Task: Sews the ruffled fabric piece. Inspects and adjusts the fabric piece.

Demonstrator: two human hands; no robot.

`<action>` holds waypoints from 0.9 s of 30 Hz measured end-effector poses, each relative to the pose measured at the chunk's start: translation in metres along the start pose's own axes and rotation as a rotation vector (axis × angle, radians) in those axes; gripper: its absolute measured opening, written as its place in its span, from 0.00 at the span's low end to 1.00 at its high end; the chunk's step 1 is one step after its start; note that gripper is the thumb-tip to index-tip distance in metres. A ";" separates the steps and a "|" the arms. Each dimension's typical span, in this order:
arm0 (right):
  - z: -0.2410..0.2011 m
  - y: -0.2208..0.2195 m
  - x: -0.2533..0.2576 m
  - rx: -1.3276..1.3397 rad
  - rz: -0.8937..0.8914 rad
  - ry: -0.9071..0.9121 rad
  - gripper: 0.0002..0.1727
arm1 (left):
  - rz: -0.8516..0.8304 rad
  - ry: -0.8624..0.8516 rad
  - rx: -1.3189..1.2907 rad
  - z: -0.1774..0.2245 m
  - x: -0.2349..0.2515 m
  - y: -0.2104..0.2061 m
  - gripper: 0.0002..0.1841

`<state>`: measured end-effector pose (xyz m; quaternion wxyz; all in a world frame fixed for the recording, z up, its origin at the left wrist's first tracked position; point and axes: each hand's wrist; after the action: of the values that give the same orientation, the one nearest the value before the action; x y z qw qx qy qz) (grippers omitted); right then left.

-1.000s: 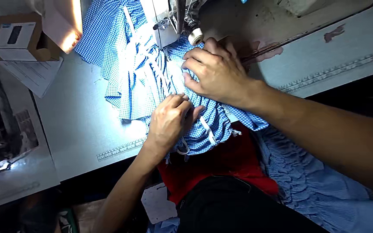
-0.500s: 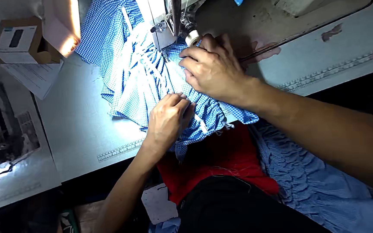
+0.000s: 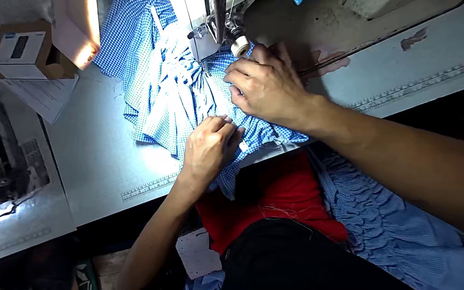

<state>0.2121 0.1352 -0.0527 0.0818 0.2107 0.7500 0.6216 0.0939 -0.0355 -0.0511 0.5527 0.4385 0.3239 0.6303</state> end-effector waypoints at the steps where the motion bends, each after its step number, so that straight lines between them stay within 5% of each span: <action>1: 0.001 0.000 0.002 -0.006 0.006 -0.012 0.18 | 0.000 -0.002 -0.004 -0.001 0.000 0.000 0.11; 9: -0.002 -0.002 0.032 -0.141 0.141 -0.167 0.15 | 0.017 -0.023 0.015 -0.008 0.005 -0.004 0.12; 13: -0.032 0.007 0.005 0.001 0.080 -0.171 0.16 | 0.021 -0.107 -0.134 -0.022 0.004 0.004 0.11; 16: -0.035 -0.002 -0.026 0.045 0.058 -0.075 0.19 | 0.222 0.005 -0.245 -0.067 0.026 0.026 0.13; 20: -0.033 0.000 -0.022 -0.077 0.024 -0.048 0.19 | 0.118 0.480 0.087 -0.144 0.091 0.050 0.37; 22: -0.034 0.004 -0.018 -0.158 0.005 -0.030 0.18 | 0.030 0.636 0.158 -0.149 0.125 0.070 0.45; 24: -0.034 0.007 -0.016 -0.213 -0.009 -0.001 0.18 | -0.009 0.646 0.169 -0.135 0.147 0.102 0.45; 27: -0.034 0.008 -0.015 -0.235 -0.038 0.011 0.18 | 0.007 0.481 0.143 -0.138 0.167 0.112 0.62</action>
<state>0.2142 0.0997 -0.0398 0.1135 0.1819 0.6762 0.7049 -0.0789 0.1189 0.0251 0.4251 0.3150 0.4881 0.6941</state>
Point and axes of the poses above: each hand's wrist, its own x-axis towards the middle knuckle, its own y-axis out of the back of the hand, z = x × y, and after that the axes turned 4 degrees about -z, right-handed
